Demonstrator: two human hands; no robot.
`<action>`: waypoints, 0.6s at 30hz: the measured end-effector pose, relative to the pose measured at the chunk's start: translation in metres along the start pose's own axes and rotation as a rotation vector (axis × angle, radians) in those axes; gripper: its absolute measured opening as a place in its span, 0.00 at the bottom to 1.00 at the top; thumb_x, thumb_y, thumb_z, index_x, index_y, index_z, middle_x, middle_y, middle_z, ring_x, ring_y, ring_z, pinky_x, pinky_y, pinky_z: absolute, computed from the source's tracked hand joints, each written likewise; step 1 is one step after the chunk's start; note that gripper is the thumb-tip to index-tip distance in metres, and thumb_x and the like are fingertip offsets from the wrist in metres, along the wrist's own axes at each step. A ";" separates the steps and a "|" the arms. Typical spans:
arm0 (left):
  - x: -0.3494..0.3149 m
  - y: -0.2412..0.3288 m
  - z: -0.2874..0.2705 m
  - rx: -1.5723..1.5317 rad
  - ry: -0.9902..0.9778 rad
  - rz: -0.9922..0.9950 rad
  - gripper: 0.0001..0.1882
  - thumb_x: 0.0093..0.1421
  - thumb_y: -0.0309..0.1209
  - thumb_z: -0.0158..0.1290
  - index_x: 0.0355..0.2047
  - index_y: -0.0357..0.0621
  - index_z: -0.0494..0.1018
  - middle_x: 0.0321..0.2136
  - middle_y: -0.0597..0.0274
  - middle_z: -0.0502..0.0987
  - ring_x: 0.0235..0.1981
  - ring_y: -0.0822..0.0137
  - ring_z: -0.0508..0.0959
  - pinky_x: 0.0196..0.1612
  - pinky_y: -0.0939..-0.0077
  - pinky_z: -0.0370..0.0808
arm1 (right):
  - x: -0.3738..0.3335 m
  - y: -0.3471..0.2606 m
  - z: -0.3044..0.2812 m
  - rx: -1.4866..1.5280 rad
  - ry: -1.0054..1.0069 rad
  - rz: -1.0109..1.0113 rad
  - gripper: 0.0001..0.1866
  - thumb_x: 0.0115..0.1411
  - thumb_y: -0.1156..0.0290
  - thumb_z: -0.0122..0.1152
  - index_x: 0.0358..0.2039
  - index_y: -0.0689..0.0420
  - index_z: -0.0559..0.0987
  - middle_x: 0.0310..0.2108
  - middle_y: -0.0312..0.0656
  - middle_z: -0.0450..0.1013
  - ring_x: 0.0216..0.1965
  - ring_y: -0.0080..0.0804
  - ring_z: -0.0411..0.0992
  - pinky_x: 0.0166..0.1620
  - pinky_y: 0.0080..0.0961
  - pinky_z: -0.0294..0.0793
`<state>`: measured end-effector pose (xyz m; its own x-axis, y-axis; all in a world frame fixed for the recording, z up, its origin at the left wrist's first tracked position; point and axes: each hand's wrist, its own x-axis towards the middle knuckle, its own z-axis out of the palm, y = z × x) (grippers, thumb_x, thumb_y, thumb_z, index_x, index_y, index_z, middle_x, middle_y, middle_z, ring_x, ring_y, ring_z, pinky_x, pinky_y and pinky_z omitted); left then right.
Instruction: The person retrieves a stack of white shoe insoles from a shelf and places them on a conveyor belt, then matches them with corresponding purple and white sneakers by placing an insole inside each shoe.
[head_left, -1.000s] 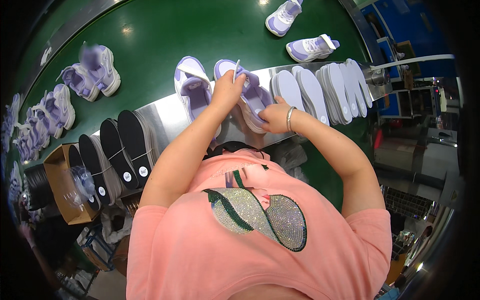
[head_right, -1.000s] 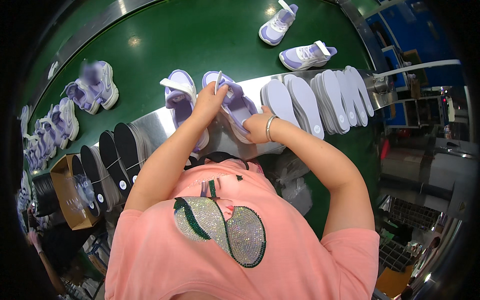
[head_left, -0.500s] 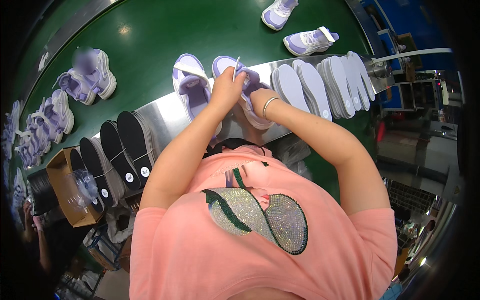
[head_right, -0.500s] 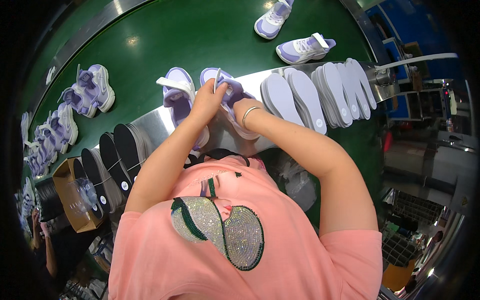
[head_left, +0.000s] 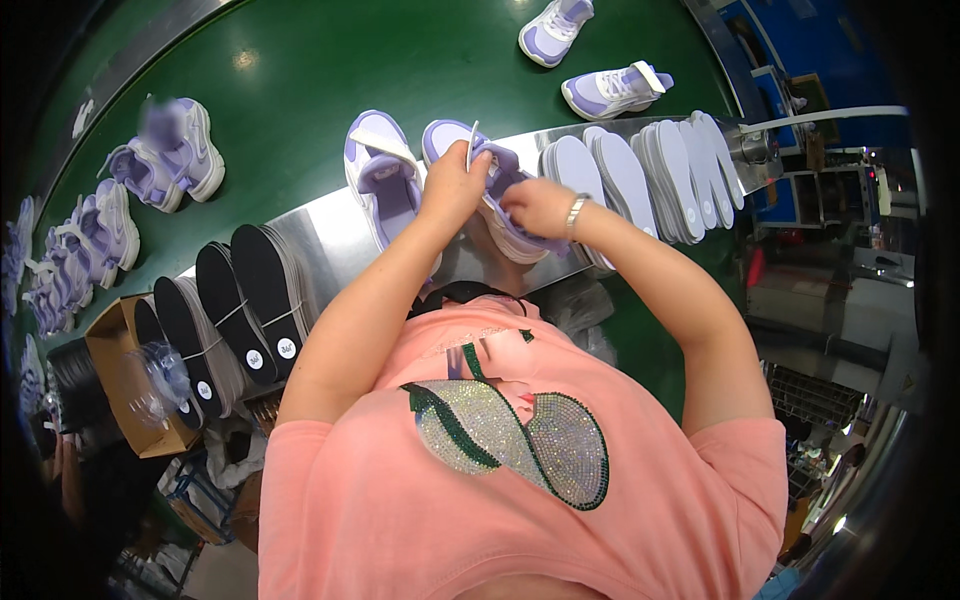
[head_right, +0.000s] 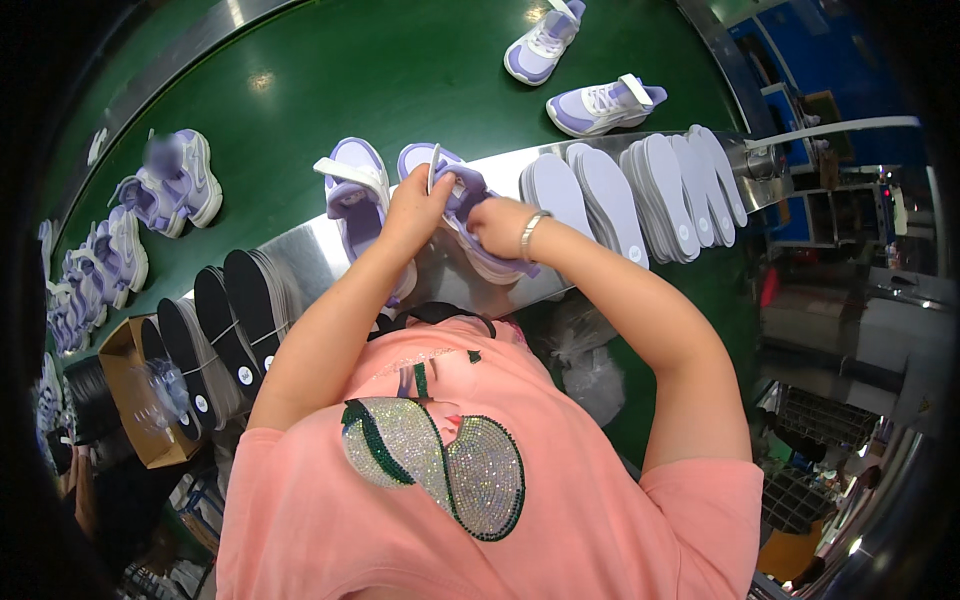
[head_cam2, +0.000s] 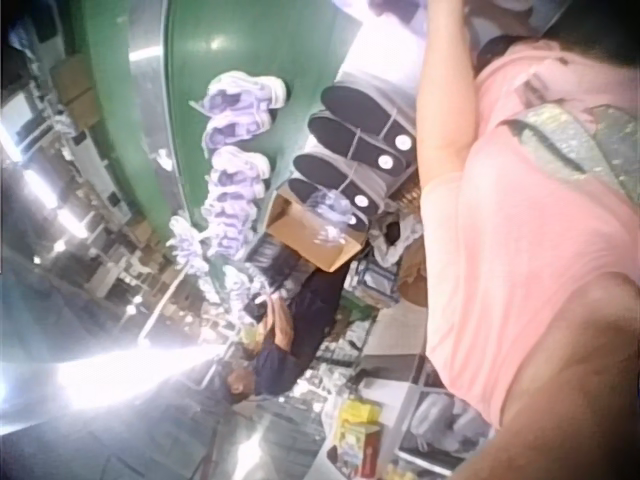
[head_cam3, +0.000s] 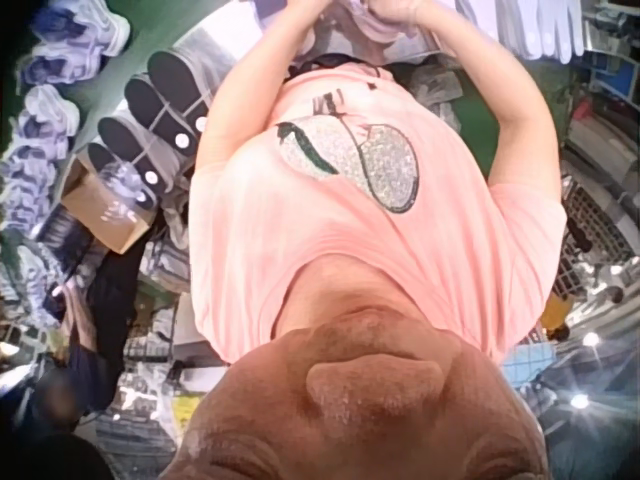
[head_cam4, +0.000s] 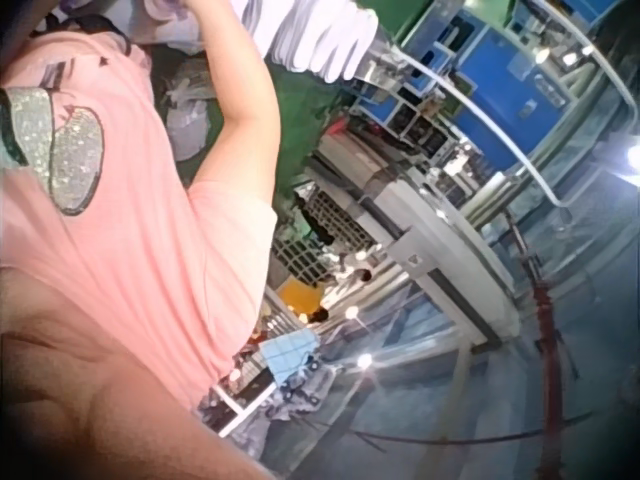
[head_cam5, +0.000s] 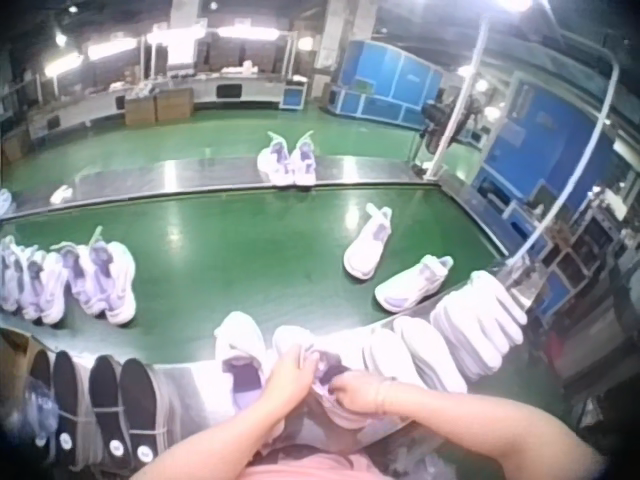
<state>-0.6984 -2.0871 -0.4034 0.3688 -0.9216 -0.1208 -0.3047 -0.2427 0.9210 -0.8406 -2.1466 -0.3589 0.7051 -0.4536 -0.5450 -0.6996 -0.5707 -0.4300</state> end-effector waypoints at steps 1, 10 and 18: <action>0.000 0.000 0.000 0.020 0.009 -0.005 0.18 0.54 0.41 0.46 0.33 0.35 0.68 0.24 0.47 0.74 0.27 0.54 0.74 0.32 0.66 0.69 | -0.008 -0.002 -0.011 0.100 0.077 0.027 0.12 0.47 0.70 0.48 0.32 0.54 0.77 0.30 0.47 0.73 0.33 0.44 0.72 0.38 0.33 0.69; 0.005 -0.005 0.005 0.012 -0.028 -0.023 0.18 0.54 0.40 0.46 0.33 0.34 0.69 0.25 0.45 0.74 0.29 0.53 0.74 0.33 0.66 0.68 | -0.018 -0.007 0.011 -0.435 -0.346 0.010 0.13 0.46 0.70 0.49 0.33 0.59 0.74 0.32 0.47 0.73 0.39 0.40 0.71 0.52 0.46 0.50; -0.016 0.028 -0.004 0.106 0.028 0.098 0.19 0.53 0.36 0.50 0.40 0.35 0.65 0.27 0.47 0.73 0.28 0.54 0.74 0.35 0.66 0.69 | -0.024 -0.014 0.025 -0.275 -0.205 -0.001 0.15 0.44 0.68 0.51 0.33 0.60 0.72 0.29 0.48 0.74 0.35 0.41 0.72 0.46 0.40 0.56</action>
<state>-0.7091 -2.0779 -0.3741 0.3569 -0.9339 -0.0207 -0.4306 -0.1841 0.8836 -0.8507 -2.1109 -0.3579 0.6480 -0.3223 -0.6901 -0.6219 -0.7470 -0.2350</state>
